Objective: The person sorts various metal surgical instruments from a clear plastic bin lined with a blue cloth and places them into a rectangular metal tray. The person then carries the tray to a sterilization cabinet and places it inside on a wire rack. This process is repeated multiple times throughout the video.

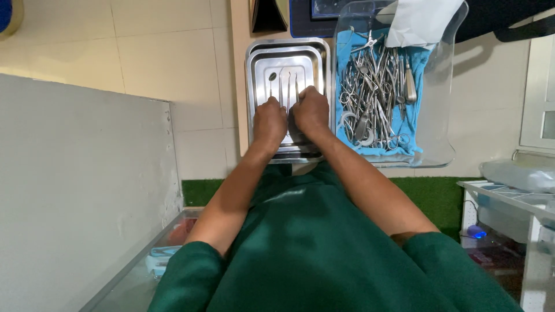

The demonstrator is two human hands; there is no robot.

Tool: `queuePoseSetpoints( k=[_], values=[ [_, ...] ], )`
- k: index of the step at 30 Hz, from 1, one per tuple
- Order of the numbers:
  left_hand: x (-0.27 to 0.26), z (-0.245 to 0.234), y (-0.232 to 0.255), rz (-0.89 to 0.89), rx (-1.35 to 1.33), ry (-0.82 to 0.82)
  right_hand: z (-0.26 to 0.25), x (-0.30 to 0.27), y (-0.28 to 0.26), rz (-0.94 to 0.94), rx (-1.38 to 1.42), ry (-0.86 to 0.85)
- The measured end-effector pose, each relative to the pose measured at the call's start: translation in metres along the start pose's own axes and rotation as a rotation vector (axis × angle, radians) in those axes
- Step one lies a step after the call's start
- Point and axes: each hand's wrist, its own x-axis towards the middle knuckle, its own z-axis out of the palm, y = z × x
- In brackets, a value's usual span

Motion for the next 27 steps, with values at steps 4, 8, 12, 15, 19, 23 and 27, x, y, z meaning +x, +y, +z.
queuePoseSetpoints(
  k=[4,8,12,15,19,23,27],
  values=[
    [0.002,0.001,-0.001,-0.036,0.007,-0.028,-0.001,-0.002,-0.002,-0.035,0.024,0.001],
    [0.000,-0.004,-0.001,-0.049,-0.019,-0.035,-0.005,-0.003,-0.001,-0.029,0.032,-0.036],
    [-0.012,-0.032,0.009,-0.107,-0.054,-0.046,-0.022,-0.017,-0.011,-0.098,0.060,-0.016],
    [-0.011,-0.035,-0.012,-0.064,-0.065,0.098,-0.048,-0.043,-0.030,-0.153,0.083,-0.079],
    [-0.004,-0.040,-0.031,-0.017,-0.055,0.314,-0.061,-0.073,-0.032,-0.288,-0.055,-0.218],
    [0.005,-0.044,-0.033,-0.088,-0.047,0.175,-0.063,-0.077,-0.033,-0.251,-0.101,-0.261],
    [0.010,-0.036,-0.037,-0.125,0.037,0.144,-0.058,-0.063,-0.025,-0.286,-0.078,-0.171]
  ],
)
